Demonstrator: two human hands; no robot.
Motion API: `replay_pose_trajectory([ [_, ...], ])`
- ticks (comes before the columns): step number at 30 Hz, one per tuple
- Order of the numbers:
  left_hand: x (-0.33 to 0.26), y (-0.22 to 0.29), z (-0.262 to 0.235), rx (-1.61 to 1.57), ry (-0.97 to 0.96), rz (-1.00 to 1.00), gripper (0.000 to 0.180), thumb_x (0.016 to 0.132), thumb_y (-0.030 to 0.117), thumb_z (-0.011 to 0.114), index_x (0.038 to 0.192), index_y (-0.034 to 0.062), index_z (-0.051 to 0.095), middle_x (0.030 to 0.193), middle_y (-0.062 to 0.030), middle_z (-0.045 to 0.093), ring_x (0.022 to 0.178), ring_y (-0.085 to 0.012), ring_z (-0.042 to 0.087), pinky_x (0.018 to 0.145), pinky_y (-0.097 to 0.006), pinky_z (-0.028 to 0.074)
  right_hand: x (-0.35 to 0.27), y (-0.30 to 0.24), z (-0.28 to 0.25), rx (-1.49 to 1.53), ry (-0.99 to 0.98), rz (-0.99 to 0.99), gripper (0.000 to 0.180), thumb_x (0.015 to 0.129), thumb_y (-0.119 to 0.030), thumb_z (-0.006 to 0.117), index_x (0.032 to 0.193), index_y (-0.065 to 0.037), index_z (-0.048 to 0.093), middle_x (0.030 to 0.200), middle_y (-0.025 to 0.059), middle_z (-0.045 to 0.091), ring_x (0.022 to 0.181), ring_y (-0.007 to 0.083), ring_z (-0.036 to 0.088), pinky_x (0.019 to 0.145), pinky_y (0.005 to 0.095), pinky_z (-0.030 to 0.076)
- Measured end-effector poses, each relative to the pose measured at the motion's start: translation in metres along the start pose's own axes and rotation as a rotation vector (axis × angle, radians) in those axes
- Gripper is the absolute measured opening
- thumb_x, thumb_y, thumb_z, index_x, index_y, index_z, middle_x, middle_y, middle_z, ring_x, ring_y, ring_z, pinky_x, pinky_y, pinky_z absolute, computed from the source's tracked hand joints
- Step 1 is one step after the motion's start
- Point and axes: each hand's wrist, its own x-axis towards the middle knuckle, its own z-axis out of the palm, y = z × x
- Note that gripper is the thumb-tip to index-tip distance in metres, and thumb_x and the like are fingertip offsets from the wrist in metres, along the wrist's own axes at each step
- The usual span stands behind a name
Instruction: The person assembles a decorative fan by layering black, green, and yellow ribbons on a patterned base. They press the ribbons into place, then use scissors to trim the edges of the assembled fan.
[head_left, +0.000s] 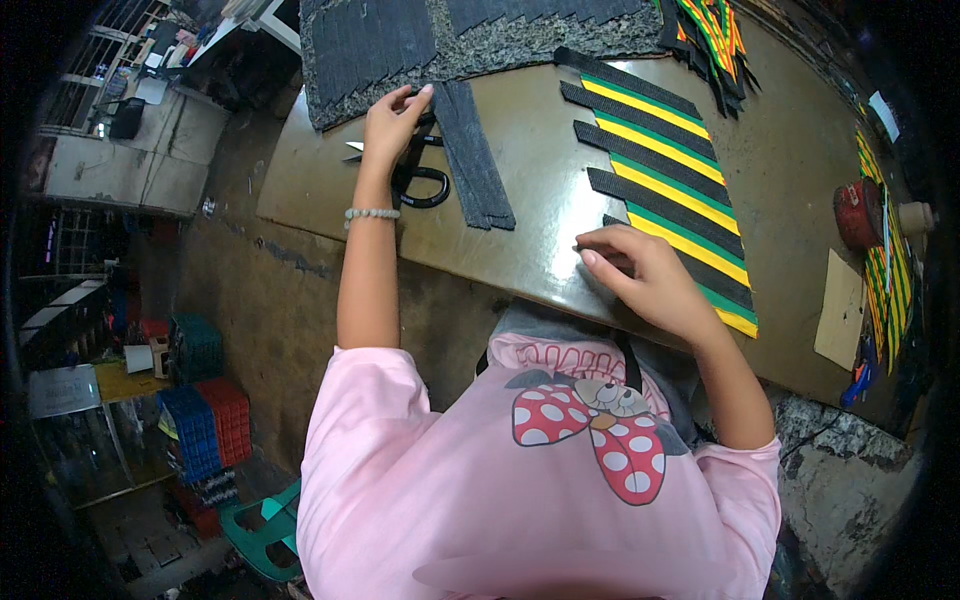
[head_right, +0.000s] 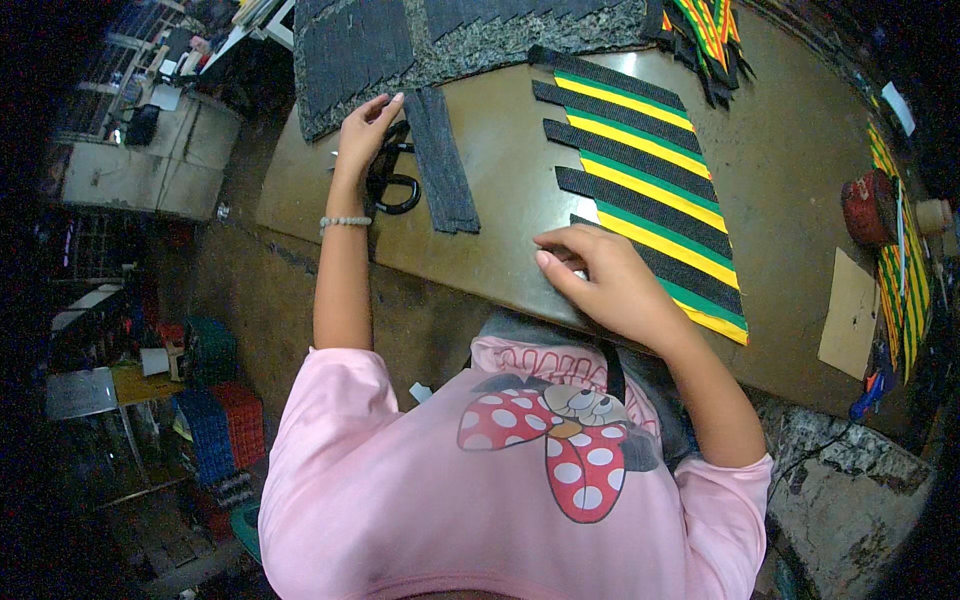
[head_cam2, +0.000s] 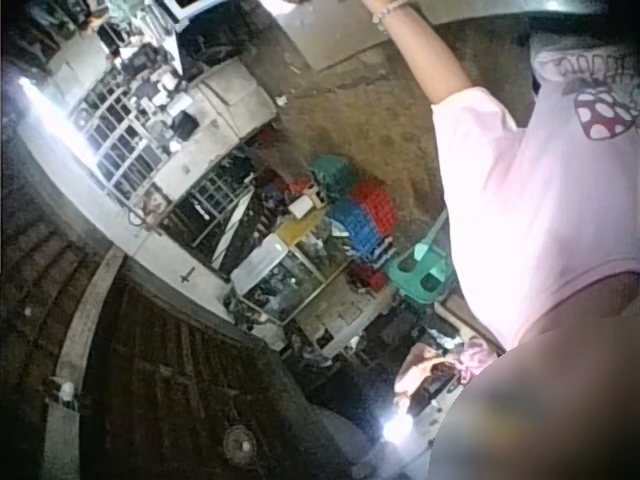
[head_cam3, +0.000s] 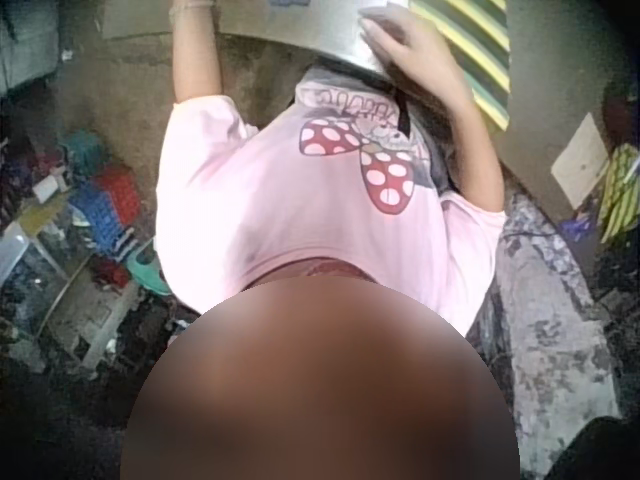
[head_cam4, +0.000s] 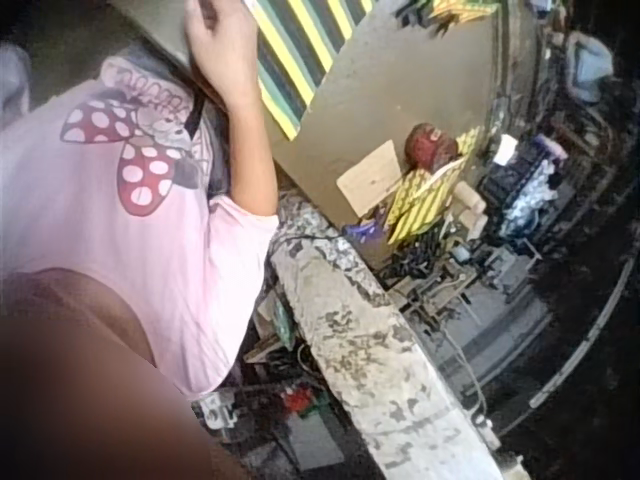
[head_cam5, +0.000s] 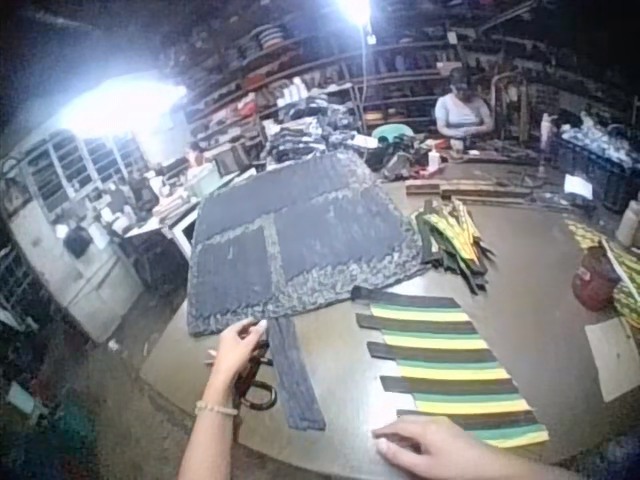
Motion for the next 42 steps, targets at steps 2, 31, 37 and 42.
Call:
replay_pose_trajectory([
  [2,0.009,0.000,0.004,0.010,-0.101,-0.065,0.055,0.080,0.035,0.081,0.115,-0.0054,0.067,0.105,-0.0096,0.070,0.096,-0.0149,0.064,0.088,-0.028,0.049,-0.010,0.001,-0.004,0.018,-0.027,0.047,0.034,0.096,-0.025,0.061,0.116,0.003,0.064,0.104,0.0172,0.068,0.091,0.0221,0.068,0.082,0.0331,0.054],
  [31,-0.230,0.117,0.041,-0.367,-1.065,-0.018,0.044,0.069,0.005,0.085,0.110,0.0034,0.071,0.079,-0.0029,0.069,0.062,-0.0034,0.056,0.060,-0.022,0.045,-0.093,-0.006,-0.044,0.163,-0.303,0.296,0.026,0.088,-0.016,0.070,0.108,0.001,0.067,0.093,0.0122,0.072,0.085,0.0187,0.069,0.077,0.0304,0.053],
  [37,-0.242,0.137,0.093,-0.341,-0.809,0.131,0.029,0.076,0.007,0.081,0.103,0.0038,0.068,0.089,-0.0058,0.066,0.068,-0.0106,0.061,0.059,-0.023,0.048,-0.101,-0.015,-0.058,0.382,-0.042,0.627,0.019,0.087,-0.011,0.070,0.098,0.004,0.066,0.080,0.0064,0.067,0.073,0.0120,0.063,0.067,0.0284,0.050],
  [42,-0.233,0.120,0.117,0.242,-0.486,0.670,0.023,0.083,0.018,0.072,0.105,0.0119,0.069,0.108,-0.0049,0.060,0.106,-0.0284,0.054,0.089,-0.041,0.041,-0.105,-0.004,-0.091,-0.280,0.290,0.398,0.017,0.087,-0.013,0.069,0.094,0.003,0.068,0.083,0.0150,0.069,0.074,0.0212,0.068,0.069,0.0324,0.051],
])
